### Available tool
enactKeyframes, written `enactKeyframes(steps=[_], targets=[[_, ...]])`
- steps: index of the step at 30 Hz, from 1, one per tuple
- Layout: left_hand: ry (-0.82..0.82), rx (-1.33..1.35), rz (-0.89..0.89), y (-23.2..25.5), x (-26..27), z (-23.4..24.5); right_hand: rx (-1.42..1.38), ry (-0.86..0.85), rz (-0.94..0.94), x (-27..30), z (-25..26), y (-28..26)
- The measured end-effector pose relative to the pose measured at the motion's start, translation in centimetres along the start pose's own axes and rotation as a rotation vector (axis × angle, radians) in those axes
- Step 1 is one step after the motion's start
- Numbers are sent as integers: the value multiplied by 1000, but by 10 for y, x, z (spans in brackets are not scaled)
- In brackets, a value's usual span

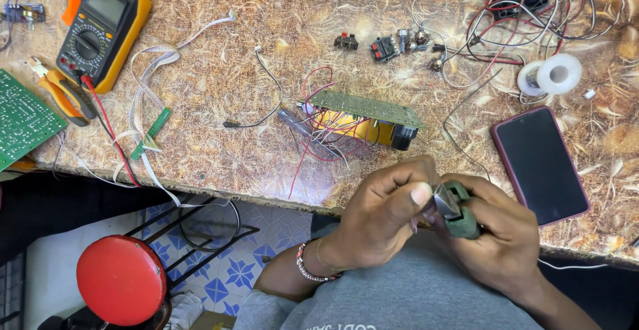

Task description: Soldering wires onto a circuit board and stripping wire insulation using diagonal cutters

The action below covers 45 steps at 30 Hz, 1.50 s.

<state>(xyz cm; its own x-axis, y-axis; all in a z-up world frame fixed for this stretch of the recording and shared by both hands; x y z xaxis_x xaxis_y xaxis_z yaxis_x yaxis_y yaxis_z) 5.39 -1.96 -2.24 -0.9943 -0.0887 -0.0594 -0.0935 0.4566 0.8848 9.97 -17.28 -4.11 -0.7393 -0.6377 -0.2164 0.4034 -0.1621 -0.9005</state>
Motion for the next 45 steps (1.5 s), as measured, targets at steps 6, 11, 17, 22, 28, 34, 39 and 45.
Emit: enactKeyframes(steps=[6,11,17,22,28,34,39,45], targets=[[-11,519,171,10,-5,-7,-204,58,-280,25,-2,42],[-102,-216,-56,32,-1,8,-127,36,-82,2,-6,8],[-176,-526,-31,45,-1,9,45,3,53,-9,13,-13],[-202,-567,-47,47,-1,10,89,-74,82,-10,21,-17],[-248,-592,-85,44,0,11,70,-136,25,-6,25,-14],[-218,-456,-50,35,0,7,20,-149,-55,2,26,-7],[-6,57,-6,1,-1,-6,-152,-62,-118,-2,7,4],[89,428,216,-8,0,-3,-293,-74,-248,10,0,34]])
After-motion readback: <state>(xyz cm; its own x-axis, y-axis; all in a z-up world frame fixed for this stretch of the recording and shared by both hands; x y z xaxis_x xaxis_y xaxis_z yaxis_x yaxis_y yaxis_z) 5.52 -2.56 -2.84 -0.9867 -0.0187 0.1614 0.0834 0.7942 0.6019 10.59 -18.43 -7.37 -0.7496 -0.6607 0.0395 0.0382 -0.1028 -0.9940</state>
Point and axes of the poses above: each hand's wrist, its own x-axis away from the middle knuckle, its own z-axis out of the back of the hand, y = z × x, the point moved 3 cm from there along -x, towards the middle knuckle, and after that the axes turned 8 degrees about -x, right-handed, at the moved point
